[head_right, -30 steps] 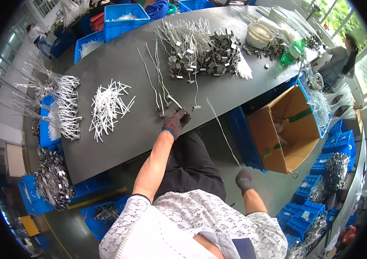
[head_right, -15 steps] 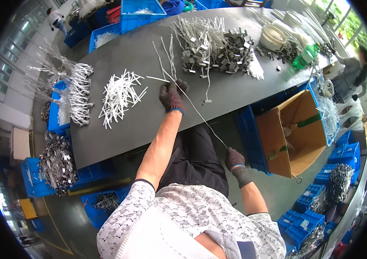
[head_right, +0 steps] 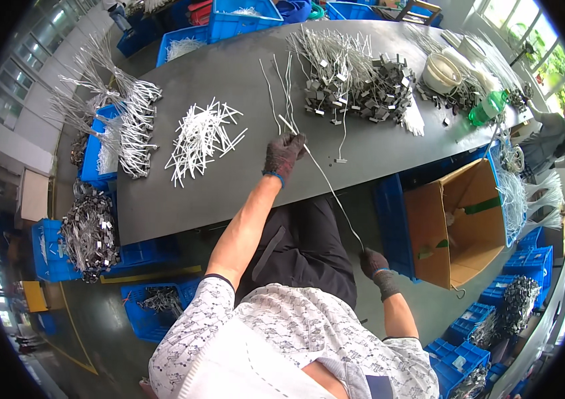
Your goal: Sorting and bundling thin metal wires into organized groups on a factory workbench.
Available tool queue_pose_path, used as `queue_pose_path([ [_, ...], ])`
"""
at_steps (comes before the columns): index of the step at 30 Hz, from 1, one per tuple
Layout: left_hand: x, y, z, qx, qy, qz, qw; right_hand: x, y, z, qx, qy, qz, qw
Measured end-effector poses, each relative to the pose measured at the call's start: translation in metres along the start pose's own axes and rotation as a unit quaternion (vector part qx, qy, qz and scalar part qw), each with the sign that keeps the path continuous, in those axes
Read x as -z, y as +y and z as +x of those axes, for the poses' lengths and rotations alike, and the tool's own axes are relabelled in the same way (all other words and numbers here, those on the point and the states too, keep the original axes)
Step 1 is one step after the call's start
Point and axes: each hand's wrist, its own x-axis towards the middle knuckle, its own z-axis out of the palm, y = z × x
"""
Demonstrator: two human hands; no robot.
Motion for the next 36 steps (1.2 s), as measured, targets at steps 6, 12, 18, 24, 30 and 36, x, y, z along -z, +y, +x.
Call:
queue_pose_path([
  [6,-0.045,-0.042,-0.044,-0.057,-0.046,0.117,0.990,0.144,-0.159,0.072,0.121,0.225,0.497,0.829],
  [12,-0.036,-0.037,-0.052,0.052,-0.063,0.000,0.997,0.132,-0.178,0.173,0.245,0.353,0.230,0.873],
  [18,0.050,-0.039,0.012,-0.091,-0.008,0.274,0.957,0.194,-0.223,0.165,0.007,0.193,0.484,0.854],
  [24,0.172,-0.027,0.059,0.050,0.201,0.696,0.687,0.181,-0.163,0.181,-0.013,0.442,0.180,0.879],
  [30,0.221,-0.048,0.076,0.131,0.133,0.704,0.685,0.166,-0.167,0.214,-0.051,-0.057,0.684,0.725],
  [36,0.235,-0.085,0.096,0.099,0.032,0.728,0.678,0.172,-0.162,0.161,0.150,0.010,0.599,0.787],
])
